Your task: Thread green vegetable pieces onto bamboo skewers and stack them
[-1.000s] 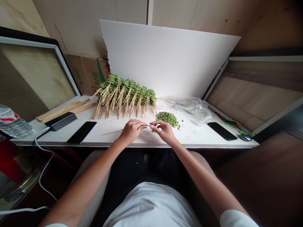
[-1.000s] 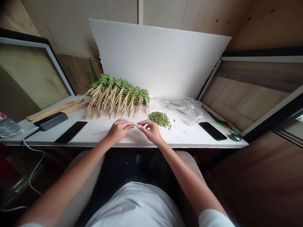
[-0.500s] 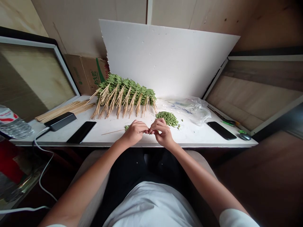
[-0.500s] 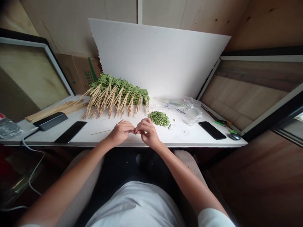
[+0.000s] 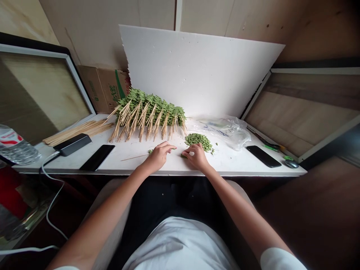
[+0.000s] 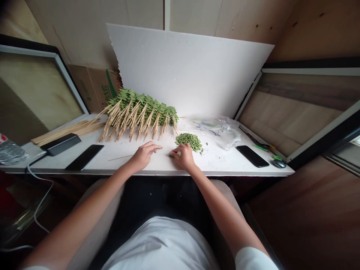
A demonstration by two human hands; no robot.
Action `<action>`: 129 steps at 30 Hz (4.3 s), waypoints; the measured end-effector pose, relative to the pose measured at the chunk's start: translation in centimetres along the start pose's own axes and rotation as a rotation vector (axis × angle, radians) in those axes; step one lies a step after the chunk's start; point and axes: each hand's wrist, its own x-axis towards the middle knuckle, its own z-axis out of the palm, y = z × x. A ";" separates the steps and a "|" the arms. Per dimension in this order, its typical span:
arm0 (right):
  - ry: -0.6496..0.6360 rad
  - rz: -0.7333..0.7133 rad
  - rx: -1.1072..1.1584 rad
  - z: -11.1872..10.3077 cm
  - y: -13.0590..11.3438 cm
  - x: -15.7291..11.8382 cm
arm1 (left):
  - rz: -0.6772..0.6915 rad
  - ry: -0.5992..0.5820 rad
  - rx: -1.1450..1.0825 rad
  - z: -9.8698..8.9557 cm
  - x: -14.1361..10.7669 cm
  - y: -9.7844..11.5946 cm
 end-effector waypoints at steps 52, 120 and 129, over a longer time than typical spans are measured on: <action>-0.051 0.022 0.060 -0.5 -0.1 0.2 | -0.036 0.041 -0.036 0.4 0.2 0.6; -0.102 -0.143 0.633 -2.4 -6.0 -0.1 | -0.169 -0.007 -0.329 1.1 0.1 1.8; -0.009 -0.055 0.232 -2.2 -1.1 0.8 | -0.149 0.060 -0.084 0.9 0.1 0.0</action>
